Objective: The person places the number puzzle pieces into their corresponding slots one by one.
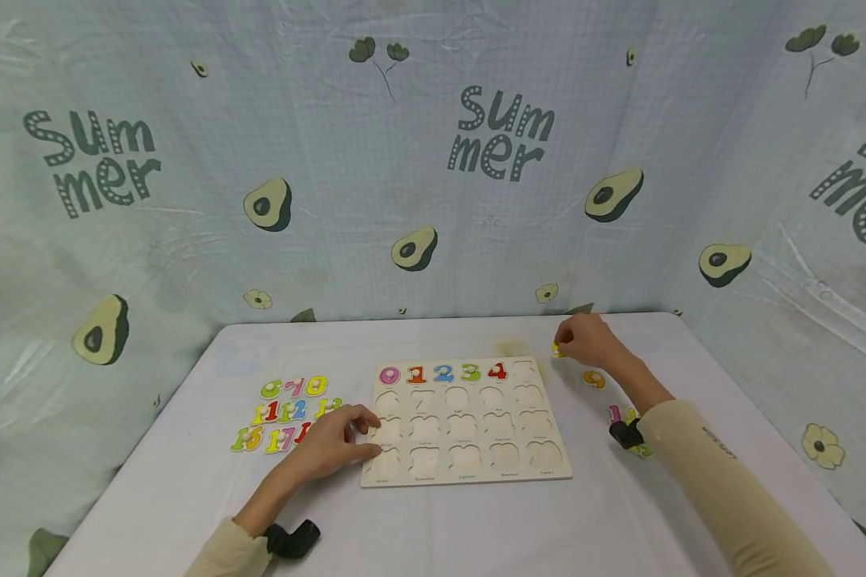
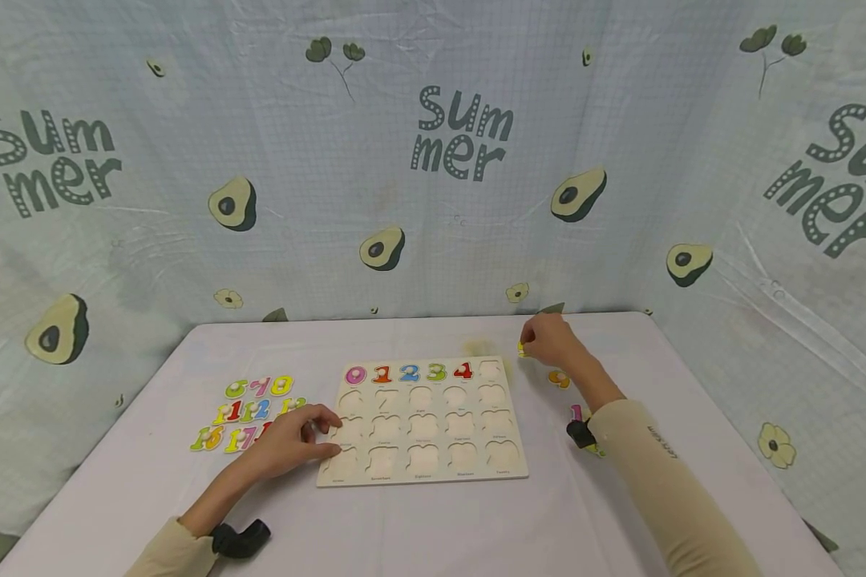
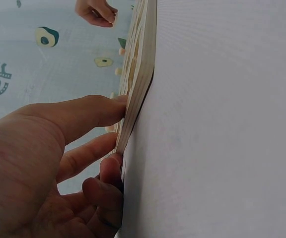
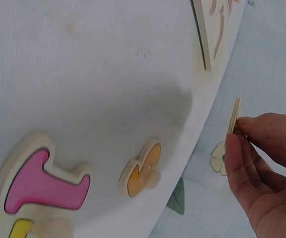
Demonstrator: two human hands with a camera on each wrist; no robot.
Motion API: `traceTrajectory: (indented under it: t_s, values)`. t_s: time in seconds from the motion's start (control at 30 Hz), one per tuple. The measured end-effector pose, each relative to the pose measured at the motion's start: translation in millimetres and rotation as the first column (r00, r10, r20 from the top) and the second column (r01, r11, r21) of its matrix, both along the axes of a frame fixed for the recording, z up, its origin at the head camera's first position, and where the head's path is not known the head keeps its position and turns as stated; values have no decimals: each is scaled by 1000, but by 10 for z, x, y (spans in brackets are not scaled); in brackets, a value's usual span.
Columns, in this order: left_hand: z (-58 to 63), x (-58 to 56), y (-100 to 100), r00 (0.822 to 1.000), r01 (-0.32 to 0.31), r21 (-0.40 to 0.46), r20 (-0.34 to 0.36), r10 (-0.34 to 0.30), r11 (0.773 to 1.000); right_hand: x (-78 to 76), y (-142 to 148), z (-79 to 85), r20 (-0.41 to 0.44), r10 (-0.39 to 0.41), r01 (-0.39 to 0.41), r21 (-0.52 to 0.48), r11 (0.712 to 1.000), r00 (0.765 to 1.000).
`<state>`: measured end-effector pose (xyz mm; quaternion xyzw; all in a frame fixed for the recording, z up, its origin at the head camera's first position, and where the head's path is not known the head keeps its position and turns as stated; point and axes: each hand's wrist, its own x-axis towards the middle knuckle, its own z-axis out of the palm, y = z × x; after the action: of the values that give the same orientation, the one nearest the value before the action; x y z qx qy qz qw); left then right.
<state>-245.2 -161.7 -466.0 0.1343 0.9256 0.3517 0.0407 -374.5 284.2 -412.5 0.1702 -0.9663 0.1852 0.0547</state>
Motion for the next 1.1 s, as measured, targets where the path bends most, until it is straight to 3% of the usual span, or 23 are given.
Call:
traceTrajectory:
  t_s: [0.43,1.1]
  values:
    - [-4,4,-9,1000,17,0,-11,-17,1000,46,-252,-18,26,49,-49,-1,999,998]
    - [-2,7,-9,1000,28,0,-10,-28,1000,75,-536,-120,102,33,-35,24,999,994]
